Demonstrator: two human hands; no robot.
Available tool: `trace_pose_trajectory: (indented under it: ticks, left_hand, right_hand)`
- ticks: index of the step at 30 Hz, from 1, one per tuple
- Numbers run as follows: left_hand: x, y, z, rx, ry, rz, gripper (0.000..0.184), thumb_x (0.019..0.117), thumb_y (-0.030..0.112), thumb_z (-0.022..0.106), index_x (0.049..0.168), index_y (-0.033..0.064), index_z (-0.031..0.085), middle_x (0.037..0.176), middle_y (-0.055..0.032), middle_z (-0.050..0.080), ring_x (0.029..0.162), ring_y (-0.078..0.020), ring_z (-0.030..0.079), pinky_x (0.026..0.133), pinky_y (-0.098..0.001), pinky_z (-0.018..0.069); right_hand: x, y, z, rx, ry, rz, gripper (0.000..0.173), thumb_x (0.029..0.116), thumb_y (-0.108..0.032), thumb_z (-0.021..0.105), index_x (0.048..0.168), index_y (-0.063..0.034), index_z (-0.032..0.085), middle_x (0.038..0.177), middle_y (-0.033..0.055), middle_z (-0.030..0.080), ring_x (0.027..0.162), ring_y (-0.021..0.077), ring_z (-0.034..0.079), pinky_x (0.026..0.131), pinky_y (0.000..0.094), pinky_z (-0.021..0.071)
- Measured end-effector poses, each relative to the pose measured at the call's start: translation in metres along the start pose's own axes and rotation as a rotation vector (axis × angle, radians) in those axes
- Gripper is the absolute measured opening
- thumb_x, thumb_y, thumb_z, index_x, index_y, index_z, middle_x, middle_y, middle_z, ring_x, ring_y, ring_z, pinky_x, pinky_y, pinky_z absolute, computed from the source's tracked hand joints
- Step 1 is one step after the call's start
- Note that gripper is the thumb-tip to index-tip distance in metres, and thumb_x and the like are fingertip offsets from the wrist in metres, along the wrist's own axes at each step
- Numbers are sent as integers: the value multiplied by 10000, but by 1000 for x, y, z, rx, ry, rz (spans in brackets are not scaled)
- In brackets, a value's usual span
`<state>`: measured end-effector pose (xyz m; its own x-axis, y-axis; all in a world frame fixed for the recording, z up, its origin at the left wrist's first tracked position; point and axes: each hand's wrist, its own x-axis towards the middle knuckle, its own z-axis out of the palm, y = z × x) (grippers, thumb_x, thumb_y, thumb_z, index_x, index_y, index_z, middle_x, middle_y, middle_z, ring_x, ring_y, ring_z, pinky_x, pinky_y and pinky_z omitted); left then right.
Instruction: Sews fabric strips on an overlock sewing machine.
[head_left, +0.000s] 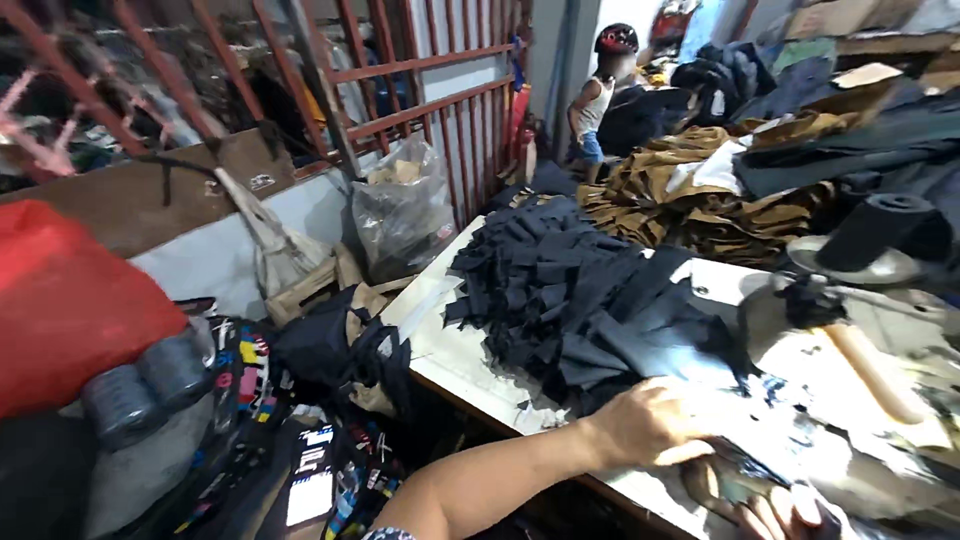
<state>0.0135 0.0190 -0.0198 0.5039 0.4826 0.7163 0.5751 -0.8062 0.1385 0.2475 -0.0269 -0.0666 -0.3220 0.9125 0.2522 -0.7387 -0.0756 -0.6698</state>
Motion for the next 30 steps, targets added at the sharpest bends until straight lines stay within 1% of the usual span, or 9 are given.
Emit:
trace_pose_trajectory:
  ticks: [2, 4, 8, 13, 19, 22, 24, 27, 30]
  left_hand:
    - [-5, 4, 1, 35, -6, -39, 210, 941, 235, 709, 1130, 171, 777, 1153, -49, 741, 1197, -207, 652, 1143, -390, 442]
    - [-8, 6, 2, 55, 13, -55, 253, 910, 229, 729, 1155, 188, 776, 1180, -58, 733, 1200, -228, 651, 1122, -411, 461]
    - [-9, 10, 6, 113, 69, -60, 249, 900, 260, 724, 1134, 198, 781, 1158, -41, 744, 1179, -235, 663, 1086, -433, 486]
    - [-11, 10, 5, 130, 95, -53, 233, 906, 315, 691, 1071, 187, 795, 1096, -30, 761, 1128, -249, 685, 1059, -469, 491]
    - [-9, 9, -5, 119, 13, -19, 339, 960, 412, 618, 1221, 247, 758, 1251, -38, 724, 1193, -271, 658, 1061, -510, 471]
    - [-4, 8, -22, 105, -78, 11, 387, 983, 434, 591, 1260, 207, 737, 1259, -49, 719, 1183, -279, 661, 1041, -513, 485]
    - [-2, 10, -32, 80, -134, 7, 392, 976, 419, 613, 1235, 154, 742, 1212, -75, 732, 1167, -301, 673, 1033, -527, 500]
    - [-5, 15, -39, 86, -186, -10, 434, 972, 444, 623, 1260, 136, 724, 1210, -71, 725, 1176, -314, 652, 1027, -531, 494]
    - [-3, 26, -40, 163, -214, -52, 476, 943, 478, 645, 1252, 124, 725, 1222, -85, 722, 1200, -351, 637, 1016, -547, 498]
  right_hand:
    - [3, 11, -18, 1, -10, -40, 282, 1028, -358, 515, 847, -194, 657, 663, -36, 574, 575, 112, 574, 589, 319, 522]
    - [1, 21, -23, -13, 43, -107, 280, 1032, -363, 526, 849, -203, 666, 637, -51, 564, 537, 80, 556, 539, 272, 513]
    - [-2, 25, 1, -3, 174, -150, 263, 1009, -331, 573, 808, -183, 659, 579, -72, 503, 478, 39, 493, 478, 211, 456]
    - [-5, 25, 9, 24, 162, -110, 219, 980, -307, 622, 835, -157, 686, 573, -83, 498, 481, 26, 483, 494, 204, 450]
    - [-6, 17, 28, 7, 153, -69, 223, 990, -292, 588, 849, -166, 705, 574, -99, 518, 490, 3, 483, 511, 179, 444]
    - [-6, 4, 36, 129, 123, -108, 221, 987, -340, 605, 905, -175, 728, 600, -100, 555, 517, 1, 521, 530, 175, 462]
    - [-2, -6, 39, 295, 101, -125, 240, 1006, -314, 563, 956, -130, 709, 622, -77, 574, 532, 19, 551, 555, 178, 493]
    - [3, -7, 40, 450, 86, -134, 239, 1033, -261, 522, 1078, -82, 673, 614, -46, 549, 527, 58, 555, 588, 214, 520]
    - [9, -5, 40, 426, 148, -125, 298, 1076, -273, 411, 1112, -86, 640, 568, -58, 483, 481, 51, 507, 552, 207, 501]
